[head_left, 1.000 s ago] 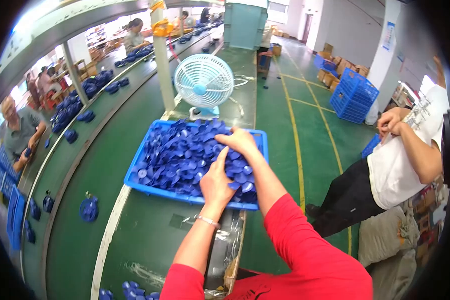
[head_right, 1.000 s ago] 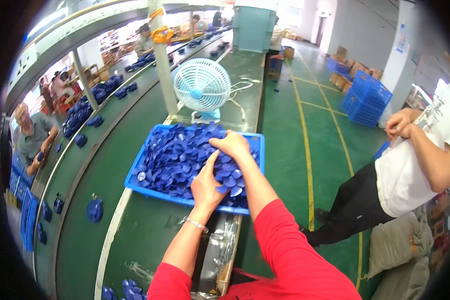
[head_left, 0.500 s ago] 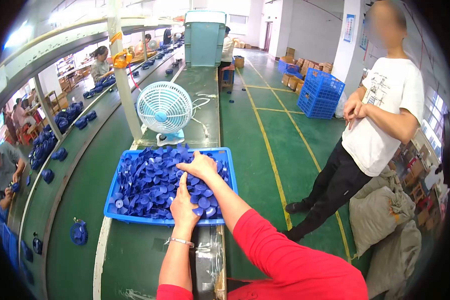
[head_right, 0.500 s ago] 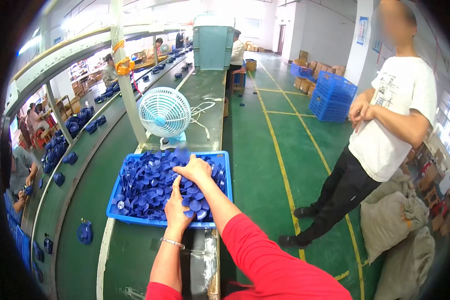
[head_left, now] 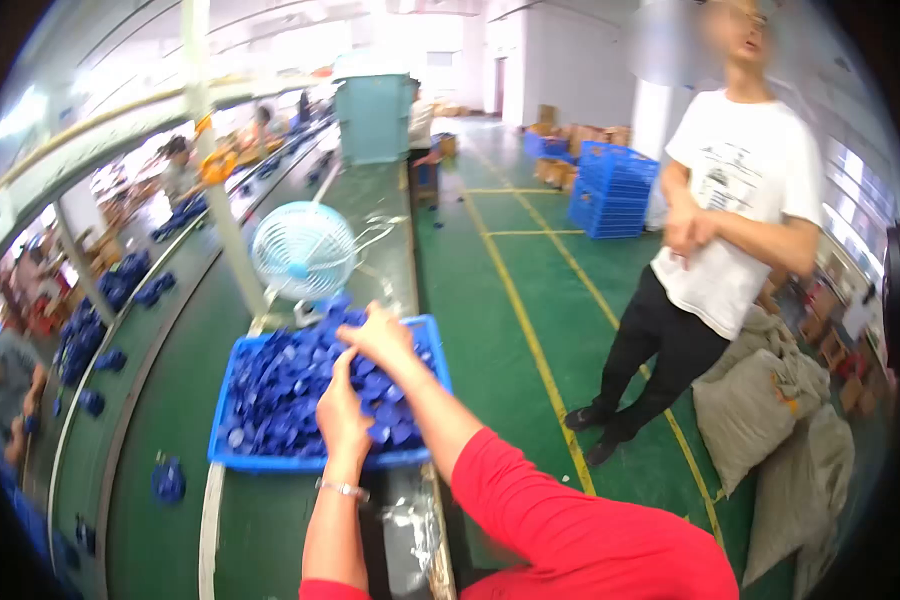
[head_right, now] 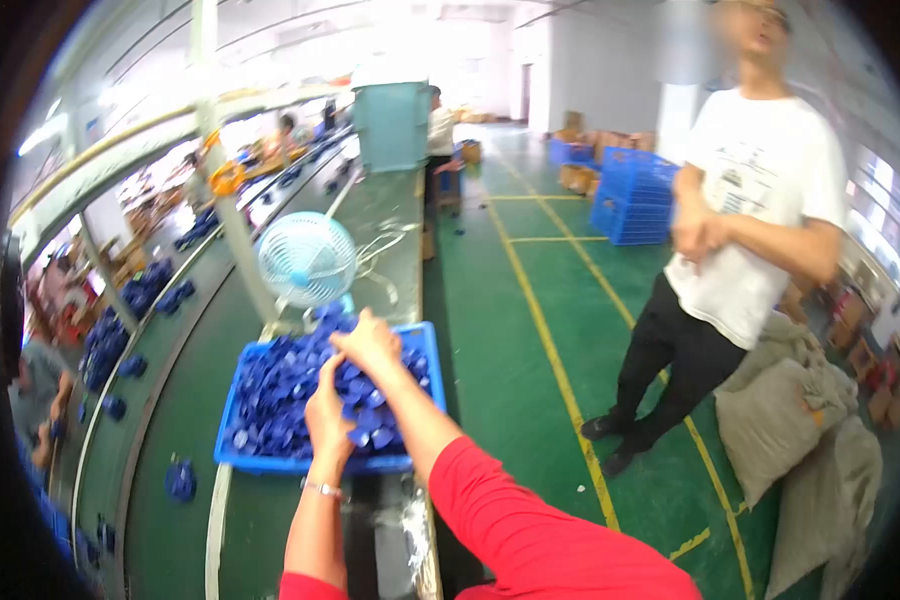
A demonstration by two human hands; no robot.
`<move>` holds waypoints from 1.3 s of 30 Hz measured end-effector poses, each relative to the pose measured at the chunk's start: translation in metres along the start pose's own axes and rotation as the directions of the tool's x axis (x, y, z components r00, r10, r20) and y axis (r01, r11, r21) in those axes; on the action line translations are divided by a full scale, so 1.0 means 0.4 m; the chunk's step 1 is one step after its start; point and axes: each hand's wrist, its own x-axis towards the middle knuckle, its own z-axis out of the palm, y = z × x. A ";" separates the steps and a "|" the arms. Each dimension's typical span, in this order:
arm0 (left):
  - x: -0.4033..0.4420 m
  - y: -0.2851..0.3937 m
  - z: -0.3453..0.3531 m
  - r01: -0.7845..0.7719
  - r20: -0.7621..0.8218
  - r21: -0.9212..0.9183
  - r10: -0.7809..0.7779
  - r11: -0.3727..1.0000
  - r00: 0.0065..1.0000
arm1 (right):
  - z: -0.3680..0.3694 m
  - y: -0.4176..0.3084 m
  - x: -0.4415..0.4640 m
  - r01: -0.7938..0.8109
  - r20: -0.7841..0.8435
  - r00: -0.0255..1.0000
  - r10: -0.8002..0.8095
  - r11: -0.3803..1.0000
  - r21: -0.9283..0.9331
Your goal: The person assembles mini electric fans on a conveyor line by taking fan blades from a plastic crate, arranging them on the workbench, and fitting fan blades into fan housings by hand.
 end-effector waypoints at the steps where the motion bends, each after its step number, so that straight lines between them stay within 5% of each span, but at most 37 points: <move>1: -0.005 0.008 -0.017 -0.029 -0.024 -0.006 0.029 1.000 0.999 | -0.008 -0.014 -0.007 0.022 -0.006 1.000 -0.022 1.000 0.005; 6: -0.048 0.015 -0.111 -0.150 -0.205 0.009 0.149 0.989 0.967 | -0.039 -0.135 -0.082 0.111 -0.019 0.994 -0.111 0.993 0.030; 10: -0.178 0.029 -0.220 0.032 -0.249 0.025 -0.024 0.999 0.968 | 0.007 -0.218 -0.217 0.234 -0.003 0.972 -0.236 0.963 0.132; 12: -0.270 -0.016 -0.238 -0.022 -0.377 0.173 0.087 0.985 0.922 | 0.052 -0.243 -0.313 0.276 0.031 0.956 -0.292 0.929 0.245; 17: -0.577 -0.108 -0.306 0.234 -0.405 0.375 -0.068 0.897 0.912 | 0.224 -0.248 -0.612 0.287 0.214 0.875 -0.434 0.821 0.493; 20: -0.731 -0.163 -0.334 0.280 -0.397 0.433 -0.098 0.857 0.913 | 0.315 -0.220 -0.751 0.259 0.280 0.773 -0.569 0.687 0.679; 22: -0.795 -0.144 -0.378 0.350 -0.360 0.373 -0.213 0.859 0.908 | 0.302 -0.251 -0.798 0.371 0.170 0.734 -0.658 0.597 0.711; 26: -0.899 -0.129 -0.453 0.364 -0.368 0.396 -0.218 0.843 0.904 | 0.345 -0.226 -0.821 0.191 0.430 0.520 -0.738 0.591 0.784; 27: -0.925 -0.132 -0.468 0.340 -0.354 0.394 -0.201 0.854 0.913 | 0.349 -0.212 -0.828 0.293 0.404 0.467 -0.786 0.569 0.768; 29: -0.965 -0.105 -0.503 0.456 -0.249 0.422 -0.383 0.784 0.889 | 0.350 -0.189 -0.839 0.401 0.380 0.365 -0.850 0.512 0.760; 32: -1.001 -0.086 -0.531 0.550 -0.238 0.422 -0.497 0.721 0.835 | 0.356 -0.189 -0.812 0.313 0.377 0.217 -0.900 0.430 0.847; 35: -1.039 -0.085 -0.534 0.573 -0.336 0.436 -0.466 0.693 0.819 | 0.360 -0.189 -0.790 0.279 0.410 0.247 -0.878 0.470 0.838; 39: -1.068 -0.050 -0.519 0.779 -0.443 0.357 -0.640 0.516 0.627 | 0.367 -0.183 -0.776 0.358 0.461 0.379 -0.802 0.587 0.726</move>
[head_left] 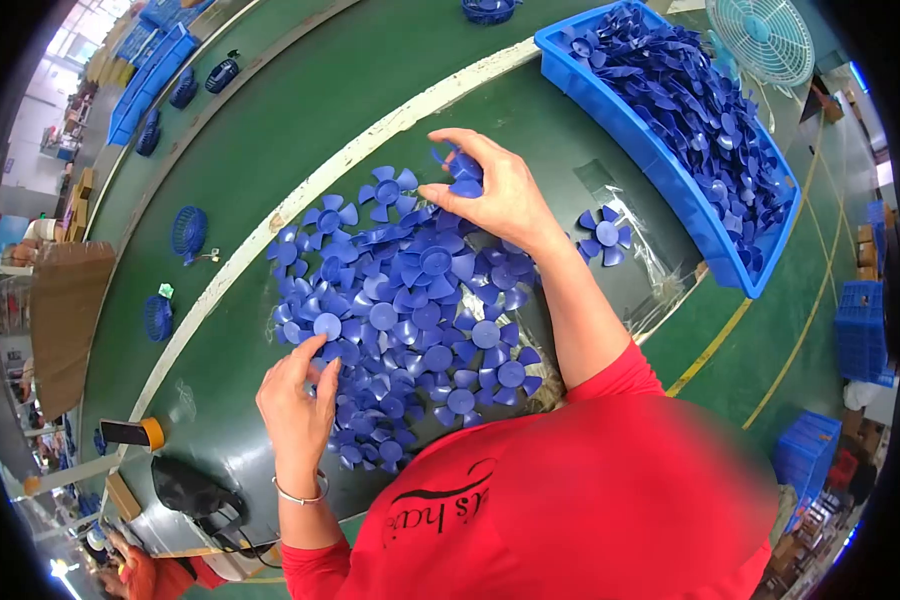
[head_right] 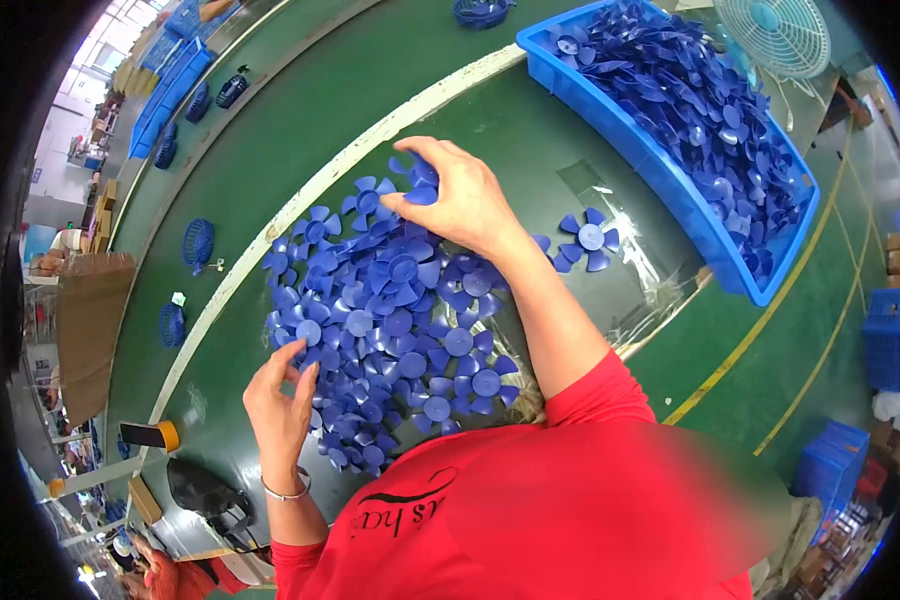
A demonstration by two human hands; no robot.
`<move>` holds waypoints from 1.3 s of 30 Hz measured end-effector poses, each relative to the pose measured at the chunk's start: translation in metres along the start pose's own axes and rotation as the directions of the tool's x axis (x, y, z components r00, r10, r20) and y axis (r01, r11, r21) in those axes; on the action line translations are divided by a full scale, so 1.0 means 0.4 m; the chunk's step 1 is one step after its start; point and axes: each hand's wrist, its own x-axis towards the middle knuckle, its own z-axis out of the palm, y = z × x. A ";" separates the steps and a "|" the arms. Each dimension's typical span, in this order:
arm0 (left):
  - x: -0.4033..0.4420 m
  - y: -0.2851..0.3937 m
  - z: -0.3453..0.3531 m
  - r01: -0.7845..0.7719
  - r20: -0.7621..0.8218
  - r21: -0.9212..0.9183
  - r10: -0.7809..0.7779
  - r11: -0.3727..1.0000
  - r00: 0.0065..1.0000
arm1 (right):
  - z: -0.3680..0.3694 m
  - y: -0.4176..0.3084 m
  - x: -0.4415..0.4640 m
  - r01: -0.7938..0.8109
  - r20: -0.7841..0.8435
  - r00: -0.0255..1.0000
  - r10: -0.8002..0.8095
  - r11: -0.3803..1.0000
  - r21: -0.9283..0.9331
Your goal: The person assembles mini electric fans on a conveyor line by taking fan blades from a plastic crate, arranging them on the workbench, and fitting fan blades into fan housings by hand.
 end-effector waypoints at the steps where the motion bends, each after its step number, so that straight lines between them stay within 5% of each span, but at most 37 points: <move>1: -0.004 0.006 0.003 -0.019 -0.049 0.008 0.019 1.000 0.999 | -0.001 0.004 0.000 -0.016 -0.039 0.999 0.014 0.998 -0.068; 5: -0.018 0.052 0.038 -0.239 -0.195 -0.030 0.229 0.971 0.954 | -0.029 -0.002 -0.024 -0.076 0.001 0.997 0.079 0.963 -0.257; 8: -0.031 0.133 0.089 -0.460 -0.012 -0.113 0.462 0.881 0.887 | -0.057 0.012 -0.045 0.039 0.026 0.999 -0.034 0.970 -0.241; 10: -0.037 0.183 0.139 -0.614 0.164 -0.153 0.633 0.774 0.757 | -0.047 0.046 -0.071 0.138 0.038 0.990 -0.133 0.955 -0.262; 13: -0.060 0.194 0.241 -0.768 0.230 -0.201 0.791 0.608 0.566 | 0.002 0.050 -0.119 0.178 0.063 0.984 -0.168 0.966 -0.189; 14: -0.068 0.192 0.258 -0.746 0.198 -0.267 0.792 0.611 0.578 | 0.017 0.042 -0.129 0.143 0.068 0.989 -0.134 0.979 -0.144; 20: -0.092 0.105 0.181 -0.699 0.232 -0.075 0.694 0.711 0.682 | 0.076 -0.006 -0.137 0.037 -0.040 0.999 -0.036 0.999 0.033; 23: -0.115 0.049 0.148 -0.638 0.251 0.011 0.615 0.770 0.747 | 0.121 -0.037 -0.145 0.083 0.037 0.995 -0.088 0.987 0.135; 28: -0.143 0.038 0.060 -0.495 0.264 -0.229 0.543 0.838 0.797 | 0.120 -0.068 -0.134 0.266 -0.100 0.957 -0.271 0.962 -0.059; 30: -0.159 0.016 0.049 -0.468 0.159 -0.169 0.493 0.867 0.856 | 0.073 -0.074 -0.127 0.338 -0.104 0.922 -0.374 0.905 -0.256; 32: -0.169 -0.002 0.026 -0.417 0.019 -0.056 0.418 0.907 0.908 | 0.036 -0.051 -0.139 0.404 -0.024 0.874 -0.485 0.754 -0.518; 35: -0.185 -0.063 0.012 -0.212 -0.212 0.029 0.213 0.977 0.954 | 0.013 -0.062 -0.190 0.495 0.196 0.868 -0.456 0.770 -0.402; 39: -0.214 -0.137 -0.006 0.031 -0.250 -0.014 -0.034 0.999 0.968 | 0.006 -0.084 -0.260 0.555 0.314 0.820 -0.478 0.799 -0.233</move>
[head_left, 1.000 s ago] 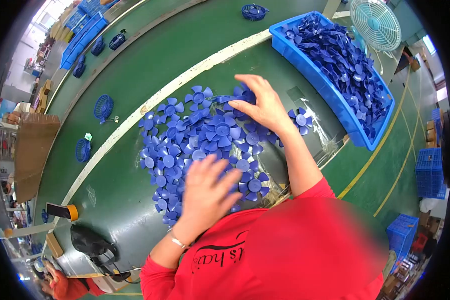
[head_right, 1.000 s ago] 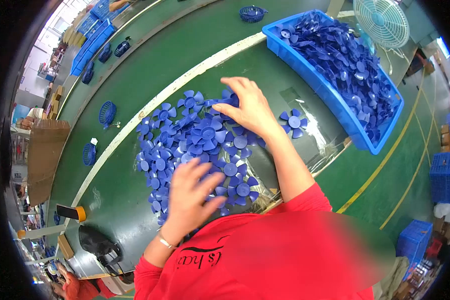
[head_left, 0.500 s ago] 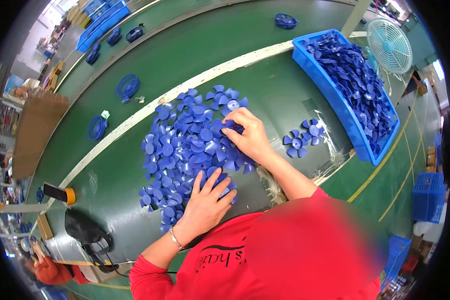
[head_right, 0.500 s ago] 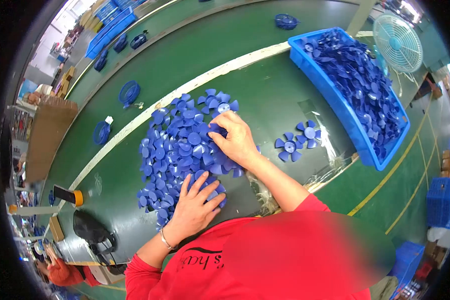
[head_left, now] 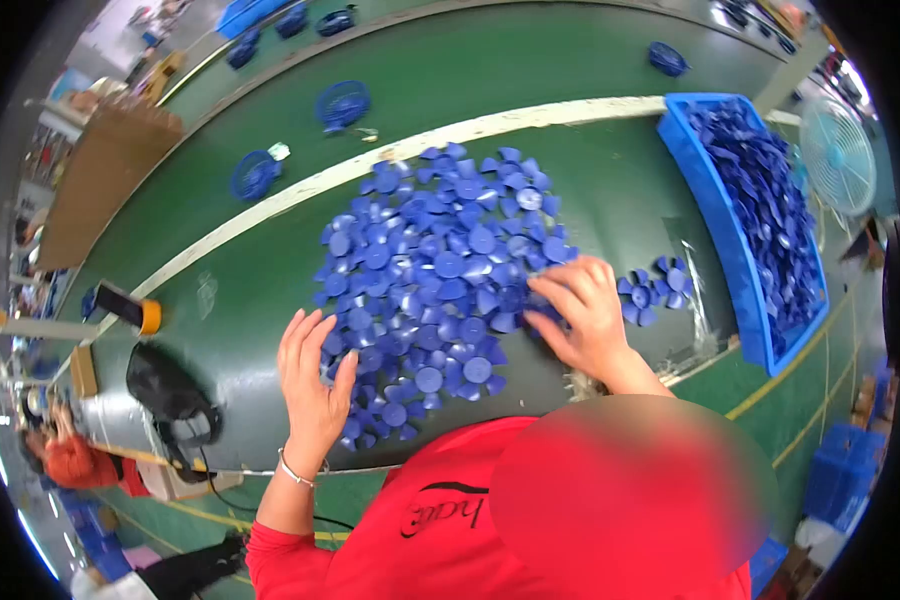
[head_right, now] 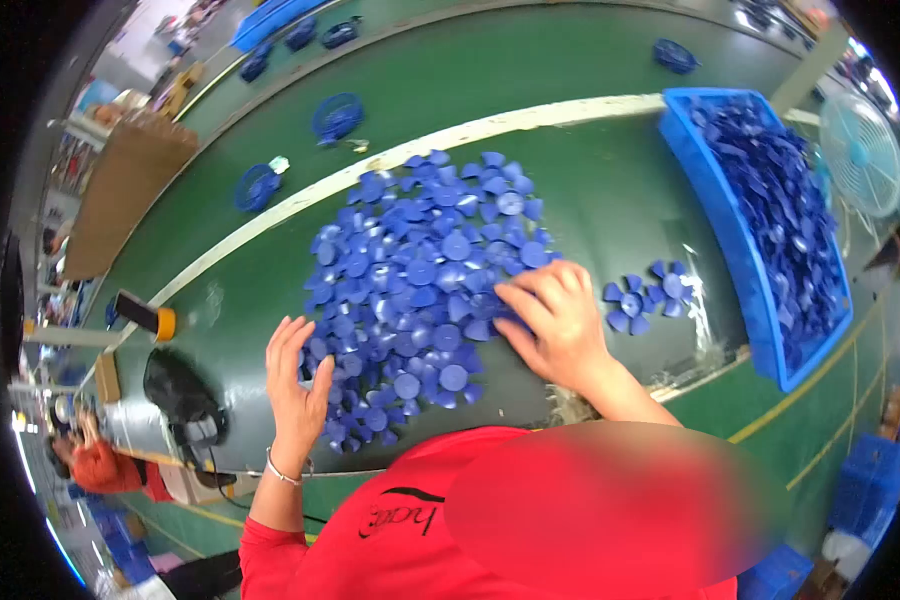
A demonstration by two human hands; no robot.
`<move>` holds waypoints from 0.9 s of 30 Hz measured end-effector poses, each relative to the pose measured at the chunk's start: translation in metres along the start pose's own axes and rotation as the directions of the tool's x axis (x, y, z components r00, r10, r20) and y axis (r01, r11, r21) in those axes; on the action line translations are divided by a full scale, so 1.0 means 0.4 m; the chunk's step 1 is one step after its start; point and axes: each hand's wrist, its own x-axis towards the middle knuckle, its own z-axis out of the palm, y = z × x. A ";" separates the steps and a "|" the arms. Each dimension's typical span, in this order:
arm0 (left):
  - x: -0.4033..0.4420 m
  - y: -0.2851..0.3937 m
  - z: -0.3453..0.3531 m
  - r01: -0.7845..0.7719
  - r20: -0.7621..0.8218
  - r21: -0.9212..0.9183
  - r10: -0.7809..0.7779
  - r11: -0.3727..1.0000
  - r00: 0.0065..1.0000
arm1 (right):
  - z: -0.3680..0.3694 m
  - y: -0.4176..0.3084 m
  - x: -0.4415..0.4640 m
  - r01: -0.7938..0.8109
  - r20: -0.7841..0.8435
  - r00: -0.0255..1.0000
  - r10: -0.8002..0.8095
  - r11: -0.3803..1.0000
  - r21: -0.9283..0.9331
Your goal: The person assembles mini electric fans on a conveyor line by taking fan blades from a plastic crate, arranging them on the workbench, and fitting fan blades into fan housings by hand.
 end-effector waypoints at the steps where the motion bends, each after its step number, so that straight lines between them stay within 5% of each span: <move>1: 0.003 -0.008 -0.013 0.026 0.010 -0.007 -0.025 1.000 1.000 | -0.005 -0.023 0.009 0.031 0.061 0.998 -0.032 0.999 0.017; 6: -0.001 -0.028 -0.110 0.094 0.252 0.095 -0.116 0.991 0.961 | 0.048 -0.041 0.018 0.099 0.217 0.971 -0.097 0.995 0.004; 11: -0.052 -0.040 -0.106 0.076 0.484 0.120 -0.125 0.990 0.866 | 0.030 -0.023 0.037 0.120 -0.005 0.993 -0.119 0.992 0.032; 14: -0.092 -0.015 -0.112 0.124 0.445 0.187 -0.196 0.975 0.874 | -0.001 -0.046 0.050 -0.183 -0.055 0.978 0.202 0.954 0.238; 16: -0.116 0.007 -0.113 0.205 0.418 0.245 -0.294 0.948 0.859 | -0.008 -0.050 0.040 -0.506 0.132 0.836 0.533 0.654 0.562; 18: -0.136 0.028 -0.089 0.340 0.497 0.270 -0.433 0.901 0.752 | -0.001 -0.044 0.055 -0.620 0.335 0.767 0.548 0.498 0.606; 19: -0.145 0.029 -0.071 0.289 0.459 0.198 -0.349 0.937 0.817 | 0.003 -0.035 0.060 -0.633 0.397 0.763 0.510 0.468 0.617; 20: -0.139 0.033 -0.051 0.348 0.471 0.125 -0.364 0.929 0.804 | 0.011 -0.027 0.060 -0.519 0.221 0.848 0.482 0.668 0.533; 22: -0.120 0.043 -0.030 0.479 0.494 0.008 -0.420 0.878 0.761 | -0.002 0.011 0.067 -0.386 0.022 0.915 0.402 0.861 0.332; 27: -0.075 0.063 0.024 0.274 0.404 -0.082 -0.220 0.958 0.888 | -0.001 0.037 0.113 -0.308 0.121 0.943 0.309 0.951 -0.028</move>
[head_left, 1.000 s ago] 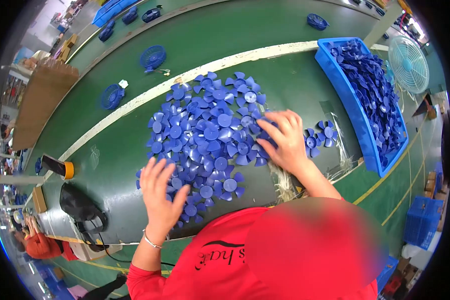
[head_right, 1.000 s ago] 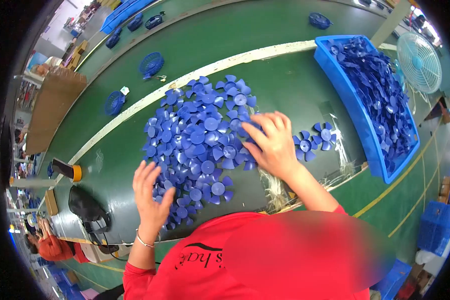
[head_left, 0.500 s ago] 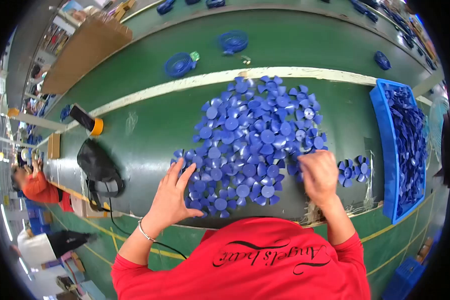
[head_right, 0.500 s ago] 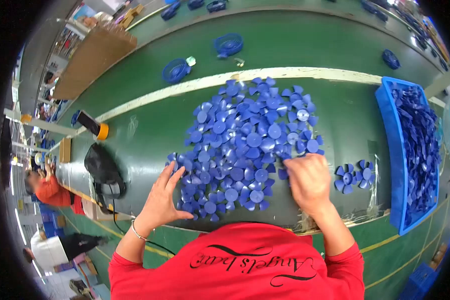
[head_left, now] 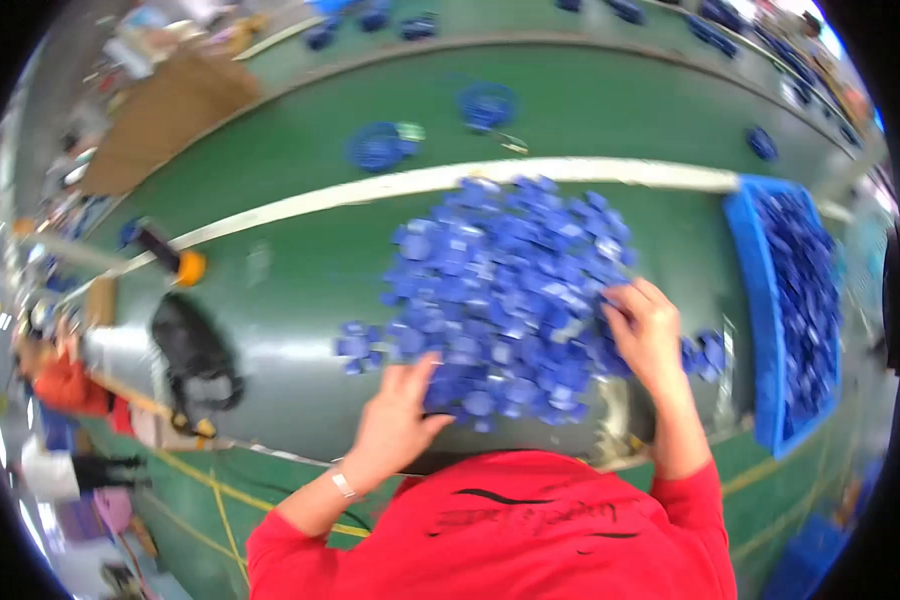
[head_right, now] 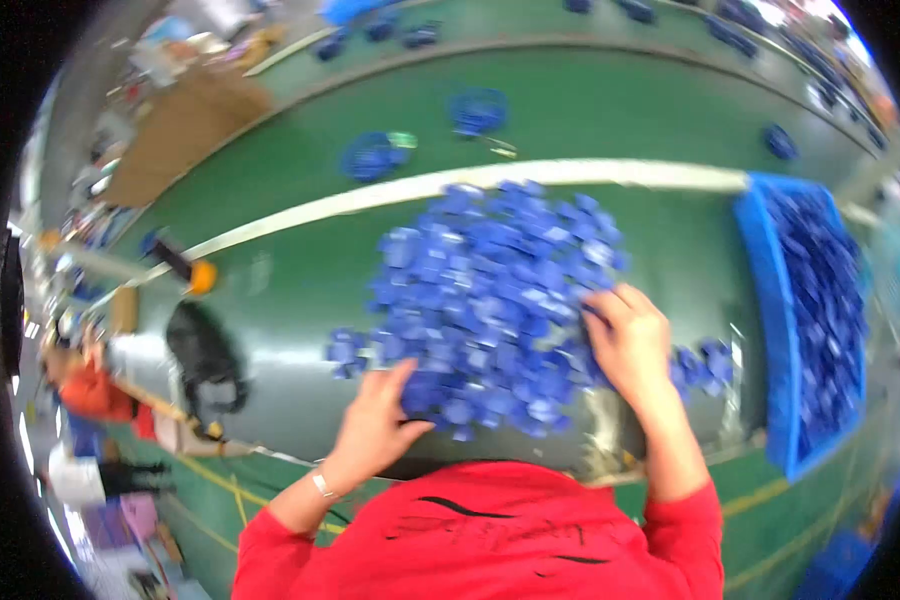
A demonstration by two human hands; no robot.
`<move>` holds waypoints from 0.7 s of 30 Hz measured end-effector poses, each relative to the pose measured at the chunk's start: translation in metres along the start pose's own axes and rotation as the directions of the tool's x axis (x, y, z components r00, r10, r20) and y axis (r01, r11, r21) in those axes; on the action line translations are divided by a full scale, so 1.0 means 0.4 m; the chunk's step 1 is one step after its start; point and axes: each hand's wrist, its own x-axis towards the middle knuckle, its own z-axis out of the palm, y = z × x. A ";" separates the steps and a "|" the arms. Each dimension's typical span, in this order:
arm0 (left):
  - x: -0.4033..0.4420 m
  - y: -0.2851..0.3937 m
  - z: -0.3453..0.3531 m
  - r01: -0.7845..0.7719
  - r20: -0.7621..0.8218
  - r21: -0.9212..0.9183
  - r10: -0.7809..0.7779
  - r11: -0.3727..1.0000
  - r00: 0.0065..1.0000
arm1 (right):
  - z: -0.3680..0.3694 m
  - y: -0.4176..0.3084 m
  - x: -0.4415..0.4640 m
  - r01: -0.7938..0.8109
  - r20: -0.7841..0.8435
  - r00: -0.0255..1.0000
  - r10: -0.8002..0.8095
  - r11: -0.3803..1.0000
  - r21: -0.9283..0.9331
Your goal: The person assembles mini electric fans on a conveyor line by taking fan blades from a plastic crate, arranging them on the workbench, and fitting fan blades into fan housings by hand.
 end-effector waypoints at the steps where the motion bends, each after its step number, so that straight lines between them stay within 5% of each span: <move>1: 0.004 0.006 0.000 -0.032 -0.021 0.028 0.033 0.999 0.999 | 0.003 -0.014 0.010 0.042 0.056 0.998 -0.037 0.994 -0.099; 14: -0.007 -0.014 -0.124 -0.077 -0.133 0.034 0.081 0.996 0.988 | 0.005 0.024 0.056 0.110 0.401 0.916 0.025 0.944 -0.311; 19: 0.058 0.026 -0.160 -0.093 -0.156 -0.087 0.078 0.992 0.985 | 0.011 0.031 0.039 0.087 0.408 0.907 0.106 0.901 -0.426; 21: 0.093 0.044 -0.169 -0.148 -0.143 -0.136 0.129 0.980 0.981 | 0.004 0.057 0.033 0.109 0.339 0.941 0.012 0.935 -0.337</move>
